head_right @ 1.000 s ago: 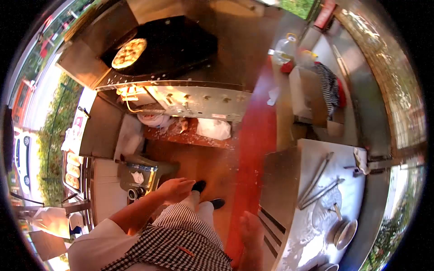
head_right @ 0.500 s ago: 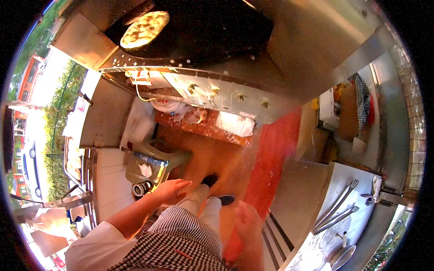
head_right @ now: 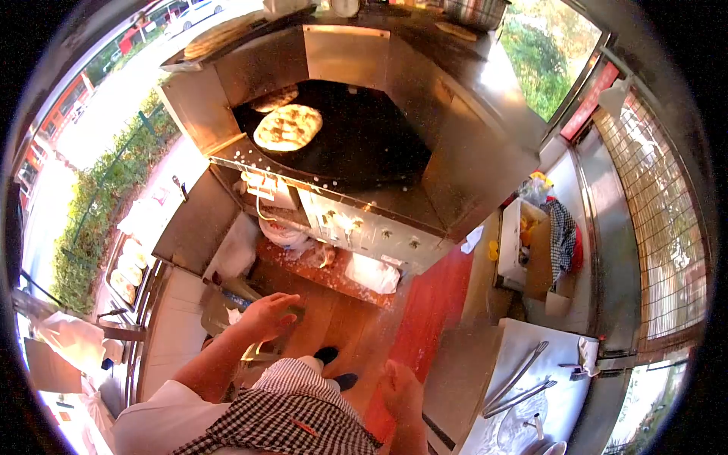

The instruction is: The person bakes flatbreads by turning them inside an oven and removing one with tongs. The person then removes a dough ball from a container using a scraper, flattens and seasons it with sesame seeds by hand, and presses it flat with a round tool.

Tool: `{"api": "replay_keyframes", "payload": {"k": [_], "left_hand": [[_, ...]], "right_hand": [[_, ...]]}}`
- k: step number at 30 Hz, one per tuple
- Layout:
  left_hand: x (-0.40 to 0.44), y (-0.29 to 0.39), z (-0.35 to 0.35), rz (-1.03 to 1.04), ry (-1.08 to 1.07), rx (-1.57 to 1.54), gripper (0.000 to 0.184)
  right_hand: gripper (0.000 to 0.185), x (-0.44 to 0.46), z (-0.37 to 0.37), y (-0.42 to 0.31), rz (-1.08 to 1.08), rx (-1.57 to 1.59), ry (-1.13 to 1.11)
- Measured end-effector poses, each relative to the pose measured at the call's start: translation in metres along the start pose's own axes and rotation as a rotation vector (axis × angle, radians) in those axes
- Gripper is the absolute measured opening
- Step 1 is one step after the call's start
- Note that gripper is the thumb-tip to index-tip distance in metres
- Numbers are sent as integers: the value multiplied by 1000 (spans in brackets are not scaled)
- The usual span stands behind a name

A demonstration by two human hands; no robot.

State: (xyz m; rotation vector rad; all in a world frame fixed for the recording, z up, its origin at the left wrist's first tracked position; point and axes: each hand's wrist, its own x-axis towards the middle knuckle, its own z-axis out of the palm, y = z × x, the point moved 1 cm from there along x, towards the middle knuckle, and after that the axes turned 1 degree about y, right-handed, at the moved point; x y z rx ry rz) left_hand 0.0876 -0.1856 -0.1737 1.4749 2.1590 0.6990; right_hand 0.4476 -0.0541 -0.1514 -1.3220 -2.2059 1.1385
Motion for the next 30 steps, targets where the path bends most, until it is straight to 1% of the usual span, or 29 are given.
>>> {"api": "replay_keyframes", "payload": {"k": [1,3,4,5,8,12,14,15,18,20,21,22,24,27,30], "left_hand": [[0,2,-7,70,91,-34,50],[3,11,-17,56,185,-60,49],[8,16,-24,48,230,-75,49],[14,12,-29,23,178,-75,48],[45,21,-47,125,401,54,44],[114,17,-76,69,509,74,42],[161,3,-90,99,549,58,43],[179,15,-108,60,533,68,44],[259,-12,-127,210,652,87,47],[303,-8,-146,149,610,94,47],[333,-26,-143,146,623,170,52],[355,-31,-146,97,518,236,60],[389,-39,-143,-19,401,341,69],[417,-43,-138,-48,306,476,77],[421,-29,-142,-73,207,487,78]], "right_hand": [[31,-3,-2,4,5,16,11],[30,-12,-3,17,29,48,26],[30,-14,-4,23,23,16,26],[30,-16,-7,30,17,-18,26],[30,-12,-13,35,20,-34,48],[30,3,-12,39,101,-60,153],[32,19,-16,31,68,-98,188],[33,29,-18,26,49,-120,205],[34,55,-10,26,99,-39,220],[33,74,-7,-4,139,-13,206],[32,84,-4,-17,157,3,200],[32,91,0,-20,174,-7,206],[31,110,8,-25,204,-34,222],[29,125,21,-42,181,-23,248],[27,130,34,-36,158,-72,261]]}}
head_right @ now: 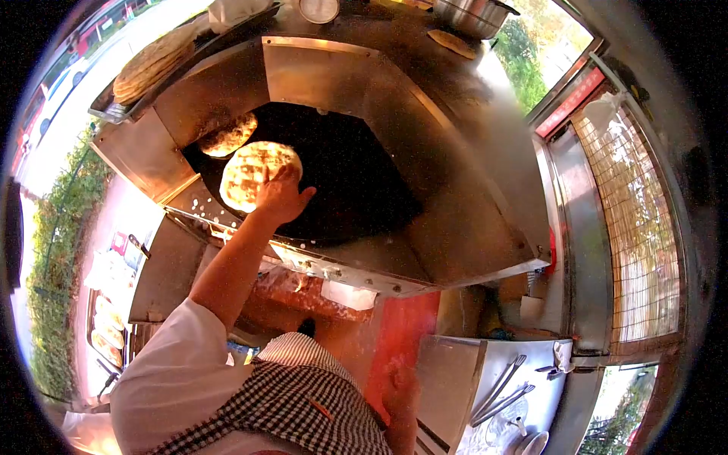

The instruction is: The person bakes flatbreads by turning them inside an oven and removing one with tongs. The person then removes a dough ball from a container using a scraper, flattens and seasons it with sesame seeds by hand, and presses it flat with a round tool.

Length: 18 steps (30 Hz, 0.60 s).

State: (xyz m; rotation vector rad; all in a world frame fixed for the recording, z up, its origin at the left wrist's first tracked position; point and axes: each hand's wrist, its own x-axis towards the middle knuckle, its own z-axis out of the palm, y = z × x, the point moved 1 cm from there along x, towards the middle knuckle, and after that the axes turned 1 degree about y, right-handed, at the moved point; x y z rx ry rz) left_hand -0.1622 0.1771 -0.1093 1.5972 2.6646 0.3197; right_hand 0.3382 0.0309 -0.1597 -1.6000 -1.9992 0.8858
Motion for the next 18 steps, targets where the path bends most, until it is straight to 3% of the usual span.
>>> {"api": "replay_keyframes", "payload": {"k": [4,7,13,15,18], "left_hand": [[-16,18,-1,337,-95,-73,57],[-36,18,-3,694,-40,-189,35],[-57,-44,-17,565,134,-140,44],[-61,-75,-13,383,363,-252,32],[-58,-114,-31,228,464,-353,28]], "right_hand": [[26,8,10,5,-53,-43,-21],[27,16,7,0,-85,-142,-49],[29,37,9,20,-134,30,-53],[31,41,9,26,-88,92,-67],[33,44,0,6,-21,30,-90]]}}
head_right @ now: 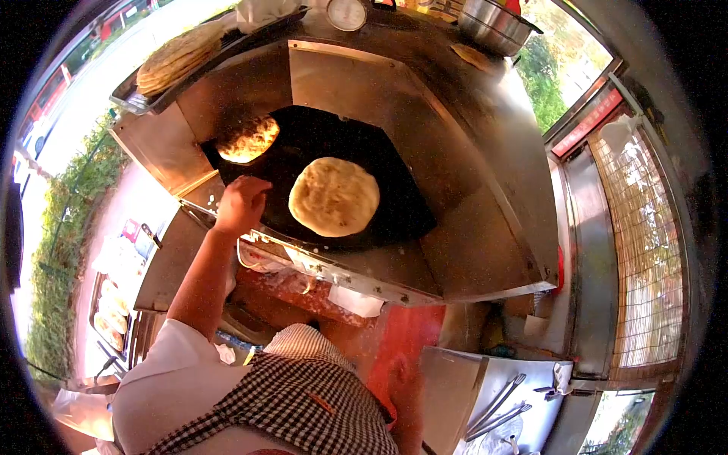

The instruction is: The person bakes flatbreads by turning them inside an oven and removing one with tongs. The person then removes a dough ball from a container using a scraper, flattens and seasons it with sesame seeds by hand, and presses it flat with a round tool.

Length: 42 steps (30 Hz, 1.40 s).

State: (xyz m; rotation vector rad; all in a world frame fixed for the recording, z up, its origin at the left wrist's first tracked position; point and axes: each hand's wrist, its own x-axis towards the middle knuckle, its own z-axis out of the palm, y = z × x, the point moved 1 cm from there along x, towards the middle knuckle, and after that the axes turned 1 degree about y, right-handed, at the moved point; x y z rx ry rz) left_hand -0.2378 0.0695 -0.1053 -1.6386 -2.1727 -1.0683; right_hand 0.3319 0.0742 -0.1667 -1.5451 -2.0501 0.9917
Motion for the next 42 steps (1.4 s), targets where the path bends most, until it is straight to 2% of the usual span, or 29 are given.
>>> {"api": "replay_keyframes", "payload": {"k": [3,6,7,11,12,15,18,19,23,27,30,34,36,39,40,42], "left_hand": [[3,-10,-7,-215,146,178,24],[17,-32,4,-281,153,350,27],[23,-38,6,-383,44,339,33],[40,-55,19,-494,-45,451,39],[42,-57,19,-499,-74,485,39],[52,-58,13,-519,-186,540,40],[60,-35,-6,-554,-412,574,42],[54,-30,-9,-532,-419,572,42],[29,-40,-6,-444,-133,518,44],[41,-40,-5,-479,-218,449,43],[45,-33,-8,-413,-400,502,47],[7,2,-19,-259,-499,407,47],[-30,16,-19,-83,-346,378,43],[-57,46,-22,-6,-296,485,44],[-57,50,-26,-31,-375,481,45],[-53,53,-31,19,-338,430,37]], "right_hand": [[35,5,-4,-5,39,30,-33],[36,13,-4,3,-18,22,-34],[36,14,-4,5,-7,14,-39],[35,19,-16,-20,49,-120,-109],[35,21,-18,-29,65,-178,-139],[36,15,-14,-22,-10,-40,-78],[36,11,-12,-13,-4,-112,-102],[36,9,-12,-13,-9,-98,-107],[36,7,-5,-8,-35,-55,-123],[36,14,0,-11,-41,-42,-158],[35,15,0,-17,-127,-59,-120],[36,14,3,-30,-27,46,-114],[36,13,4,-27,-24,7,-117],[37,17,11,-7,15,-49,-155],[37,19,14,-3,3,-26,-148],[38,26,20,4,-26,21,-128]]}}
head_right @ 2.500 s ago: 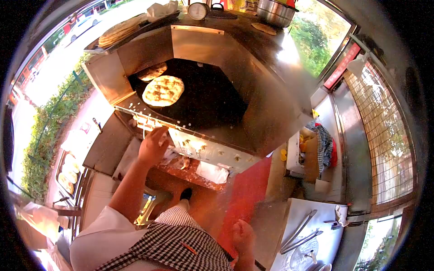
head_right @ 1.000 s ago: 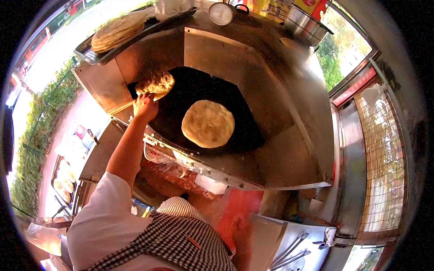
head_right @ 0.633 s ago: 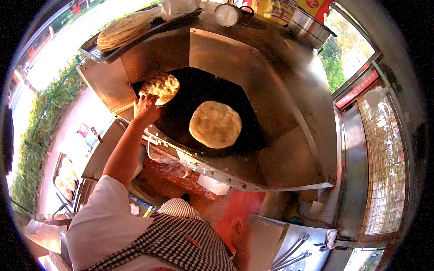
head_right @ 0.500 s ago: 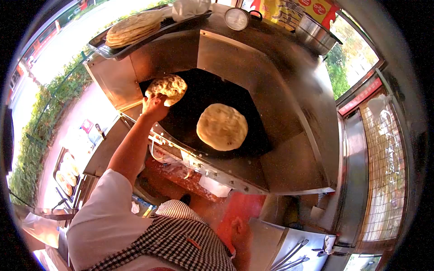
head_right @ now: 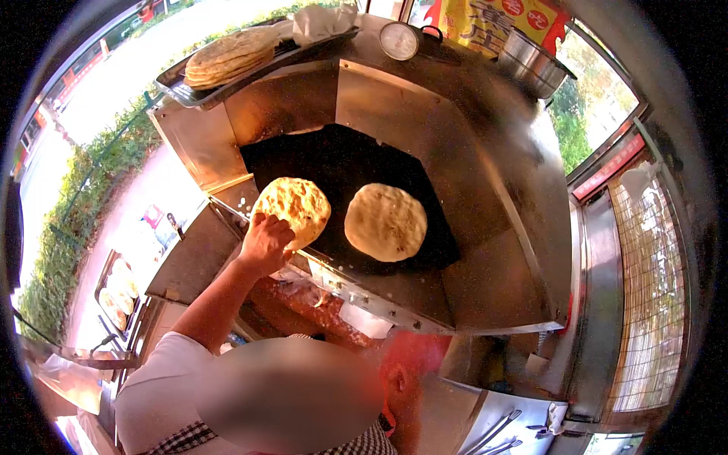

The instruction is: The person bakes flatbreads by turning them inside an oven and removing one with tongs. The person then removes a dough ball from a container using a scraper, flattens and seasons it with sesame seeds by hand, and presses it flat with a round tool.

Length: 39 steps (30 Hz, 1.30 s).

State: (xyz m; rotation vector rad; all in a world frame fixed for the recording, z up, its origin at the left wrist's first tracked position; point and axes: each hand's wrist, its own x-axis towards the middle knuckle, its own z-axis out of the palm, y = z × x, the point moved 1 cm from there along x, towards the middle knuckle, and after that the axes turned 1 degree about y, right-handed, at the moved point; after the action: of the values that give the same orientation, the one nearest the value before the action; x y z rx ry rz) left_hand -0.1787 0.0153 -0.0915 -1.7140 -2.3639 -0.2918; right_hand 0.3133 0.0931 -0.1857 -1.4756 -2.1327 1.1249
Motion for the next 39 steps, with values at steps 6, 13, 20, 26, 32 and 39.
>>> {"api": "replay_keyframes", "payload": {"k": [6,13,20,26,32,39], "left_hand": [[57,-20,-98,99,566,-128,7],[87,-75,-225,-220,550,-584,15],[126,-240,-287,-481,1124,-1372,24],[115,-278,-255,-808,696,-434,55],[109,-280,-228,-659,739,-611,75],[129,-287,-217,-584,753,-342,86]], "right_hand": [[37,19,-6,-31,-8,51,-52],[36,31,-5,-59,-173,-170,-76],[24,30,8,-76,-189,-61,-6],[29,39,27,-40,-220,-30,16],[31,42,25,-46,-218,-97,-54],[27,43,29,-71,-364,-252,67]]}}
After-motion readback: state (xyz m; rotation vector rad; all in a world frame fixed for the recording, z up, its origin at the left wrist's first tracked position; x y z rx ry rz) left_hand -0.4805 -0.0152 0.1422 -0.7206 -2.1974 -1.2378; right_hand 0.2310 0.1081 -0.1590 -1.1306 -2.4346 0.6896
